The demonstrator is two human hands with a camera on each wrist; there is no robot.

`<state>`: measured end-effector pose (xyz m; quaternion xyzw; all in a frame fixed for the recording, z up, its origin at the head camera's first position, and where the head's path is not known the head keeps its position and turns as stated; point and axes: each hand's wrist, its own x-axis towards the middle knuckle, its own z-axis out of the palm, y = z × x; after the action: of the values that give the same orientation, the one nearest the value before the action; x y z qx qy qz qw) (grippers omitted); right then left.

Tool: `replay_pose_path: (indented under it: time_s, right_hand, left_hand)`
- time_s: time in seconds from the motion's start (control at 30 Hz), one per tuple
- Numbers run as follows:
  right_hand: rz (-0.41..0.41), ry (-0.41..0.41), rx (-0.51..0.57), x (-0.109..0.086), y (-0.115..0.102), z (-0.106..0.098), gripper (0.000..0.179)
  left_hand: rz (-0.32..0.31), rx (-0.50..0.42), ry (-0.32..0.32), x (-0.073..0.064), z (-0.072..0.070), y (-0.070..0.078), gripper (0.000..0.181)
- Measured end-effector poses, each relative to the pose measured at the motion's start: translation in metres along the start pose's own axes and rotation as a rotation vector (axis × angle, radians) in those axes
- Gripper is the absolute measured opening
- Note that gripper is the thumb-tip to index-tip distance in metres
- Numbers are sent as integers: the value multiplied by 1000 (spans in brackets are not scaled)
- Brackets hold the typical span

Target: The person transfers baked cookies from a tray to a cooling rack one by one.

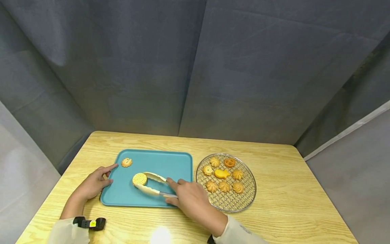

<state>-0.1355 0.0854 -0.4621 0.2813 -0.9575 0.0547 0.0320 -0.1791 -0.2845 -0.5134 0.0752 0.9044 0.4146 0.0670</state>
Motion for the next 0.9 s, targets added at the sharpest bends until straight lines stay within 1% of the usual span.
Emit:
replay_pose_path:
  time_s: [0.2, 0.53, 0.73, 0.9]
  right_hand:
    - [24, -9, 28, -12, 7, 1, 67]
    - [25, 15, 59, -28, 15, 0, 67]
    - [60, 17, 97, -40, 22, -3, 66]
    - [81, 28, 98, -49, 28, -6, 65]
  left_hand:
    - [-7, -13, 2, -1, 0, 1, 60]
    - [8, -9, -5, -1, 0, 1, 60]
    - [9, -18, -5, -1, 0, 3, 60]
    - [2, -24, -7, -2, 0, 5, 60]
